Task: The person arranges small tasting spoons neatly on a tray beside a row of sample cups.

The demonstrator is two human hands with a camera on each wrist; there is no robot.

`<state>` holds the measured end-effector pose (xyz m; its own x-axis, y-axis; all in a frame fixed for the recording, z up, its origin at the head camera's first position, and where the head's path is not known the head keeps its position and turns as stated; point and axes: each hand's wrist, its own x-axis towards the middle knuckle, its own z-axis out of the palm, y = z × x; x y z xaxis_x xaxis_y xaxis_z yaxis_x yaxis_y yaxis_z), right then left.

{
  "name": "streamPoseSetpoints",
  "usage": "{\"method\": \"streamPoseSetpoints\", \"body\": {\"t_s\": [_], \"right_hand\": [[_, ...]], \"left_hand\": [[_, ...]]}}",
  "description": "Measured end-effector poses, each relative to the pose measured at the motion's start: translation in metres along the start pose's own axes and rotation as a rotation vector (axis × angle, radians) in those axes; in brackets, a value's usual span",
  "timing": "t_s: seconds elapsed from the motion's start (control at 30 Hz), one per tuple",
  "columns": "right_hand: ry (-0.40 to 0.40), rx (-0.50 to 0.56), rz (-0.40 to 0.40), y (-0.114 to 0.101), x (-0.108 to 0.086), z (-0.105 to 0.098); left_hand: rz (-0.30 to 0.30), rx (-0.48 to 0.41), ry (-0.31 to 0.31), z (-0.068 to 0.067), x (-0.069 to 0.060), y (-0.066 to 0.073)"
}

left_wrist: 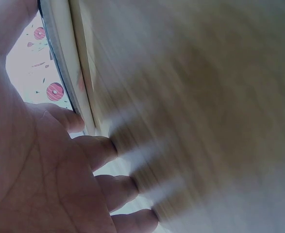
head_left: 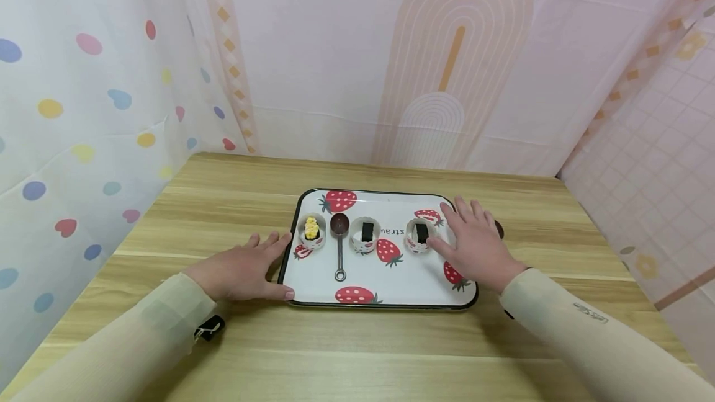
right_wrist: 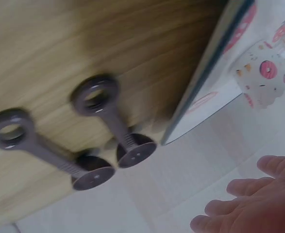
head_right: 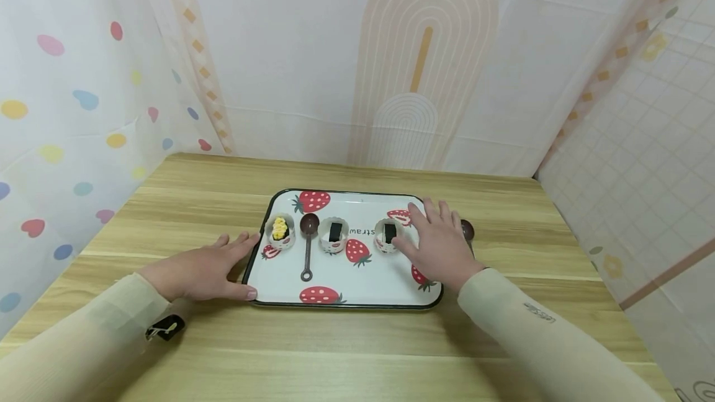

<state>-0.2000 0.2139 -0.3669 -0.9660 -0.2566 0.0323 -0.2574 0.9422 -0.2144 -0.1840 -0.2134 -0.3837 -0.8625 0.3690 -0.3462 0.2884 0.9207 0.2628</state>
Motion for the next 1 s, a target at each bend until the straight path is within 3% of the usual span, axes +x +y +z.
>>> {"method": "streamPoseSetpoints", "body": {"t_s": [0.63,1.0], "right_hand": [[0.035,-0.035,0.002,0.045,-0.019,-0.006],[0.008,-0.038,0.045,0.070,-0.037,-0.003]], "left_hand": [[-0.007,-0.003,-0.010,-0.001,-0.001,0.001],[-0.007,-0.002,-0.007,-0.002,-0.002,0.001]]}}
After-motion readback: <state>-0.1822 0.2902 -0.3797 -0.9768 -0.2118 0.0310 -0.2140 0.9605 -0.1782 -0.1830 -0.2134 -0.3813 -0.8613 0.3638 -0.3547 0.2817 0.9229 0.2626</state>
